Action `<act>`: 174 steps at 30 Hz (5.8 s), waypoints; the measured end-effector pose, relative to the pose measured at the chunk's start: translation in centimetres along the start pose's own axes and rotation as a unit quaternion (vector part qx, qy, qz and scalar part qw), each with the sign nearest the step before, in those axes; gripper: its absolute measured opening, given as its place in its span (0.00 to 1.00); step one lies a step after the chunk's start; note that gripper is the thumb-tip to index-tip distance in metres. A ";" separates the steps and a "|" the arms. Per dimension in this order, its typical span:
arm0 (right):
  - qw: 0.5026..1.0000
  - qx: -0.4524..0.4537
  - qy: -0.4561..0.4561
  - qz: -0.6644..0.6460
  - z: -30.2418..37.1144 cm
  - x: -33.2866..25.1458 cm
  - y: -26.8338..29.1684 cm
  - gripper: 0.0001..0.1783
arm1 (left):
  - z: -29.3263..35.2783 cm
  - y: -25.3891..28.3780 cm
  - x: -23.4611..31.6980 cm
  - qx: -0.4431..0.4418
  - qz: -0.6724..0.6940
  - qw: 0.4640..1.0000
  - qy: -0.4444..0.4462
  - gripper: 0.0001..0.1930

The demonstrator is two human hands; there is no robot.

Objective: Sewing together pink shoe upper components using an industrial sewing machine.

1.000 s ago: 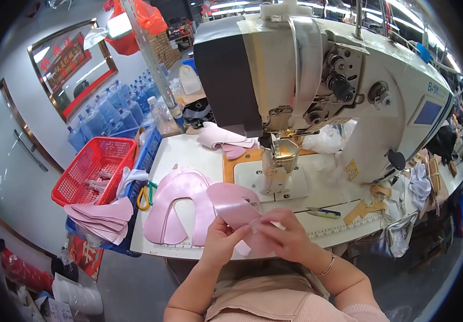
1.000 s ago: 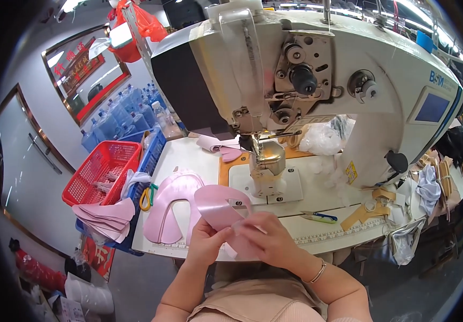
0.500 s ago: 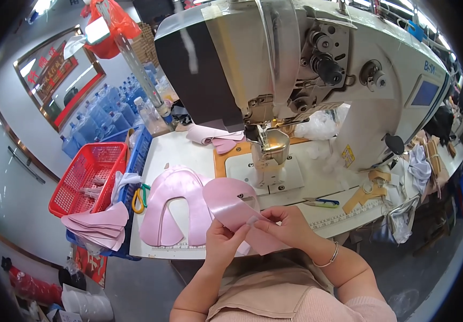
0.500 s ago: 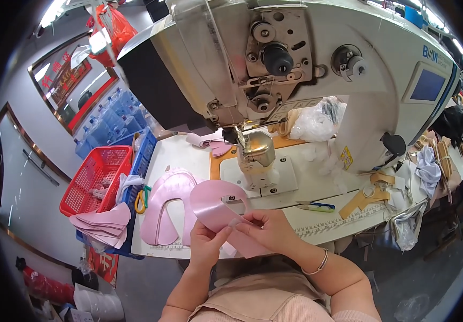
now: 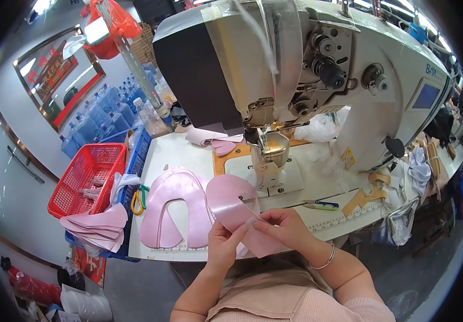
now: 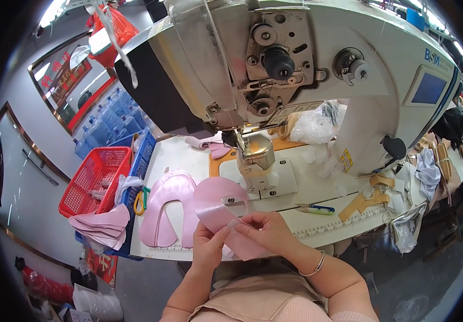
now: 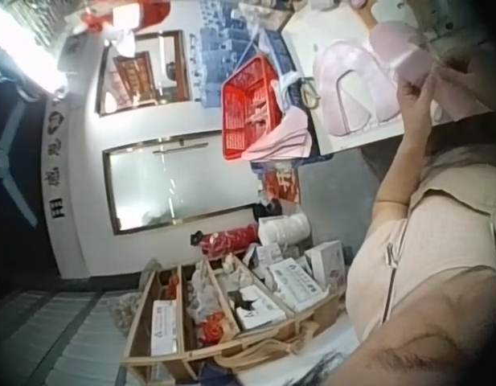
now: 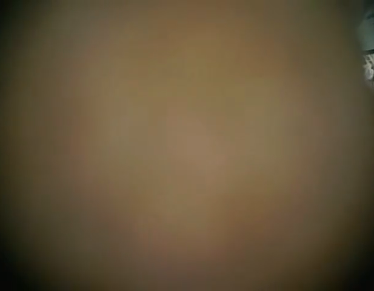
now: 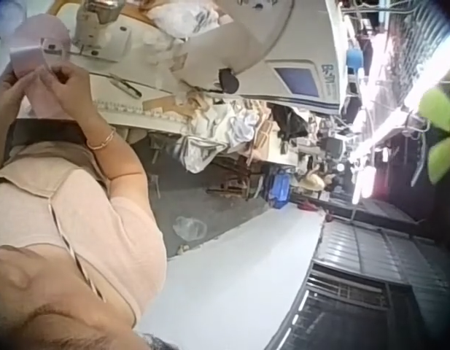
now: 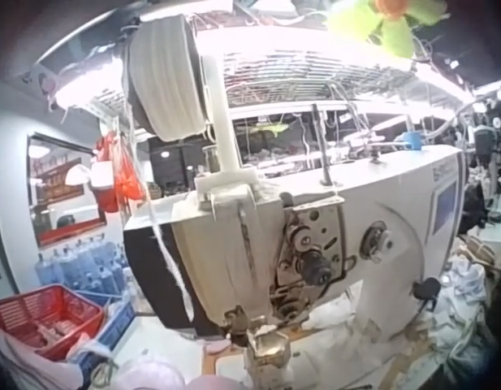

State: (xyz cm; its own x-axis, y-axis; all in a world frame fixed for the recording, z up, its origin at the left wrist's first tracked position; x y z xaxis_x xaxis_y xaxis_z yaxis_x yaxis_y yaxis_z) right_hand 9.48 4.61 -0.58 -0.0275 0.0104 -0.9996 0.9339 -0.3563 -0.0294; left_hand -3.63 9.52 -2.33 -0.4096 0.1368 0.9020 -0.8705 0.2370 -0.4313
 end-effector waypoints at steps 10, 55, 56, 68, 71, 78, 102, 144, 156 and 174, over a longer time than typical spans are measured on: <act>0.994 0.045 0.026 -0.093 -1.2 -0.8 1.9 0.11 | -4.5 -2.7 3.4 0.026 -0.021 0.999 -0.042 0.15; 0.763 0.145 0.544 0.318 -3.3 -12.8 3.8 0.18 | -14.5 -8.9 3.1 -0.133 -0.043 0.972 0.187 0.12; 0.764 0.149 0.541 0.320 -3.4 -12.8 4.3 0.18 | -14.6 -8.2 2.2 -0.098 -0.097 0.967 0.215 0.12; 0.489 0.646 0.529 0.254 7.0 -19.3 32.1 0.15 | -11.8 -8.4 3.3 -0.086 -0.093 0.985 0.115 0.10; 0.638 0.636 0.423 -0.092 5.8 -19.1 52.8 0.18 | -12.0 -9.1 2.9 -0.117 -0.076 0.986 0.086 0.10; 0.768 0.555 0.313 0.058 2.1 -24.3 57.2 0.22 | -12.2 -8.6 3.4 -0.104 -0.127 0.985 0.046 0.10; 0.791 0.456 0.346 -0.218 0.2 -16.7 54.7 0.33 | -11.7 -8.4 2.8 0.024 -0.103 0.994 -0.009 0.11; 0.687 0.184 0.526 0.467 -2.7 -12.5 4.4 0.20 | -14.2 -7.9 3.2 -0.098 -0.184 0.977 0.033 0.11; 0.906 0.147 0.337 0.211 -3.0 -8.9 5.8 0.08 | -10.1 -9.0 4.0 -0.120 -0.114 0.986 -0.016 0.09; 0.998 0.009 0.059 -0.023 -5.4 -4.0 4.9 0.10 | -10.6 -8.9 3.6 -0.060 -0.059 0.996 -0.015 0.05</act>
State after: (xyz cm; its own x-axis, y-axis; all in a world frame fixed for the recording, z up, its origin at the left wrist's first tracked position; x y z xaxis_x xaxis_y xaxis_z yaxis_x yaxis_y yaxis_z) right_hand 16.09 7.89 3.22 -0.0266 0.1374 -0.9902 0.9261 -0.3695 -0.0761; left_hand 5.56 18.07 4.51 -0.3155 0.0723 0.9462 -0.8749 0.3641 -0.3195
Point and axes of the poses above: each hand's wrist, its own z-axis away from the middle knuckle, its own y-axis out of the back of the hand, x = y × z, the point moved 8 cm from there along -z, towards the middle knuckle, and after that the axes turned 13 degrees about x, right-handed, at the moved point
